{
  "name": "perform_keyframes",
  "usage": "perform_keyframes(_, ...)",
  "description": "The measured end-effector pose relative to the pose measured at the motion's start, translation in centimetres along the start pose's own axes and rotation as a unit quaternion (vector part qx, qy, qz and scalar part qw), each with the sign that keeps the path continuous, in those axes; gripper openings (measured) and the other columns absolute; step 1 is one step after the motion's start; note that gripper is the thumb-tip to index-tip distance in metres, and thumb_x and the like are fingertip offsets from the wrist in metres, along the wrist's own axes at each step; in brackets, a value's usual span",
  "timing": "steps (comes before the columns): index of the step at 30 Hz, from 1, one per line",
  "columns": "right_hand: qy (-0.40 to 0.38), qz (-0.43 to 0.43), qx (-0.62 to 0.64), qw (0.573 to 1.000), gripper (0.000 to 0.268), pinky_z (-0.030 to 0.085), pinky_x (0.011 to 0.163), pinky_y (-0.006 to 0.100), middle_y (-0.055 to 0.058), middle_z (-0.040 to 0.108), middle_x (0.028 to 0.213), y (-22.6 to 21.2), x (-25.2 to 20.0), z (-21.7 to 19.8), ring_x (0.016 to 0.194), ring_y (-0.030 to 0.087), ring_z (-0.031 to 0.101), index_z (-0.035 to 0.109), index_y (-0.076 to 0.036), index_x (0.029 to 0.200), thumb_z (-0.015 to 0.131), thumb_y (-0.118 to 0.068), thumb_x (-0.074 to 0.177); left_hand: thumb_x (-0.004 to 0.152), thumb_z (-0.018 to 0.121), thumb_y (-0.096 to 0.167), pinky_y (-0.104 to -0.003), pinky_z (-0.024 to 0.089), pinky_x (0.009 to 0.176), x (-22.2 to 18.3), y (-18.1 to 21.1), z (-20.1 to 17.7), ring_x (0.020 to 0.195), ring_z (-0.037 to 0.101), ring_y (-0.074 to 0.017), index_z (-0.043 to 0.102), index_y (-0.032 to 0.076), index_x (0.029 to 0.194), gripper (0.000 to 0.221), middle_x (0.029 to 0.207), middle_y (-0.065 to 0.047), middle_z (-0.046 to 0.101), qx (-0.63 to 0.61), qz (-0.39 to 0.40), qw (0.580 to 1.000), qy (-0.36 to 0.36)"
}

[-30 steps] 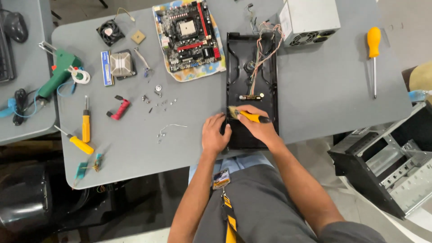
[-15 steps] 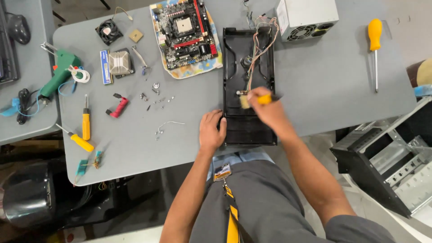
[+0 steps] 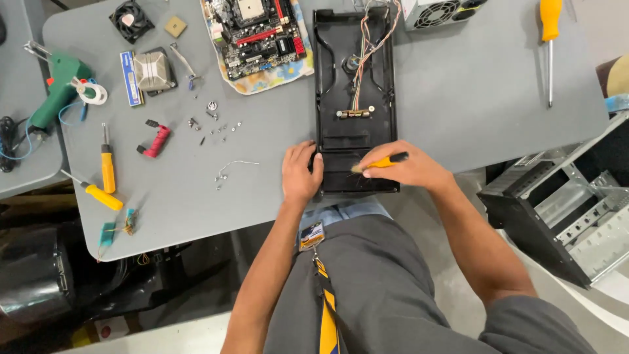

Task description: The person cleans a computer case front panel with a brush and organizes small screws on a repair workbench.

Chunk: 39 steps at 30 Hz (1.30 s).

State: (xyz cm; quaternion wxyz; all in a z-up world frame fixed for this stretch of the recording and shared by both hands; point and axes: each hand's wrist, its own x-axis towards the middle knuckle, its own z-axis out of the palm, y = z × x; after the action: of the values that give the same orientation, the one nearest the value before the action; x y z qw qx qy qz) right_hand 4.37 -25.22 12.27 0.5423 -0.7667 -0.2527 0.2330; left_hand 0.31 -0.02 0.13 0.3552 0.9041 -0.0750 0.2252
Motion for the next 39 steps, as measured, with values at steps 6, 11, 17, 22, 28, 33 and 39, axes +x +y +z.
perform_keyframes(6, 0.028, -0.054, -0.123, 0.991, 0.020, 0.057, 0.085, 0.036, 0.003, 0.081, 0.095, 5.3, -1.1, 3.0, 0.089, 0.026, 0.074, 0.085, -0.022, 0.095, 0.089, -0.033, 0.079, 0.098, 0.064, 0.019, -0.039, 0.053, 0.097, -0.1, -0.3, 0.6, 0.101, 0.068, -0.0289, 0.074, 0.002, 0.104, 0.021, 0.105, -0.014, 0.073, 0.008, -0.003, 1.000, 0.021)
perform_keyframes(11, 0.036, 0.078, -0.192, 0.978, 0.022, 0.056, 0.084, 0.039, 0.007, 0.078, 0.093, 3.4, 0.2, 3.4, 0.092, 0.030, 0.073, 0.082, -0.027, 0.100, 0.080, -0.043, 0.085, 0.097, 0.065, 0.017, -0.038, 0.054, 0.096, -0.4, -0.4, 0.8, 0.100, 0.069, -0.0284, 0.075, 0.002, 0.103, 0.019, 0.105, -0.013, 0.074, 0.006, 0.002, 1.000, 0.028)
perform_keyframes(17, -0.019, 0.086, -0.247, 0.965, 0.022, 0.055, 0.082, 0.037, 0.006, 0.077, 0.088, 3.3, 0.3, 5.0, 0.090, 0.029, 0.073, 0.078, -0.023, 0.100, 0.070, -0.042, 0.095, 0.097, 0.065, 0.019, -0.038, 0.054, 0.092, -0.8, -0.7, 1.4, 0.100, 0.068, -0.0261, 0.076, 0.004, 0.103, 0.019, 0.106, -0.010, 0.074, 0.024, -0.009, 0.999, 0.043)
perform_keyframes(22, 0.003, 0.114, -0.144, 0.983, 0.019, 0.053, 0.078, 0.039, 0.004, 0.075, 0.086, 3.7, 2.1, 3.1, 0.084, 0.028, 0.072, 0.077, -0.021, 0.103, 0.067, -0.037, 0.099, 0.097, 0.065, 0.022, -0.036, 0.054, 0.090, -0.6, -0.6, 1.3, 0.101, 0.068, -0.0242, 0.076, 0.007, 0.103, 0.020, 0.106, -0.008, 0.074, 0.033, -0.020, 0.998, 0.043)
perform_keyframes(28, 0.093, 0.127, 0.278, 0.948, 0.041, 0.037, 0.039, 0.027, 0.009, 0.049, 0.049, 7.5, 3.4, -0.1, 0.037, 0.016, 0.049, 0.065, -0.005, 0.103, 0.042, -0.038, 0.109, 0.098, 0.064, 0.020, -0.038, 0.053, 0.092, -0.9, -0.8, 0.8, 0.105, 0.068, -0.0265, 0.074, 0.005, 0.105, 0.019, 0.110, -0.010, 0.074, 0.015, -0.037, 0.999, 0.003)
perform_keyframes(33, 0.090, 0.042, -0.052, 0.994, 0.024, 0.052, 0.088, 0.037, 0.007, 0.075, 0.095, 2.1, 2.1, 0.0, 0.093, 0.024, 0.071, 0.076, -0.012, 0.112, 0.078, -0.029, 0.095, 0.098, 0.065, 0.019, -0.039, 0.052, 0.097, -0.4, -0.8, 0.9, 0.107, 0.067, -0.0272, 0.074, 0.004, 0.107, 0.020, 0.111, -0.011, 0.074, -0.009, -0.046, 0.999, 0.004)
perform_keyframes(39, -0.054, 0.125, -0.138, 0.981, 0.033, 0.050, 0.078, 0.053, 0.025, 0.071, 0.078, 1.4, 1.7, -0.3, 0.081, 0.046, 0.069, 0.073, -0.001, 0.091, 0.066, -0.034, 0.093, 0.100, 0.063, 0.020, -0.038, 0.053, 0.097, -0.5, -0.7, 0.6, 0.105, 0.067, -0.0262, 0.074, 0.003, 0.106, 0.021, 0.110, -0.011, 0.074, -0.004, -0.029, 1.000, -0.006)
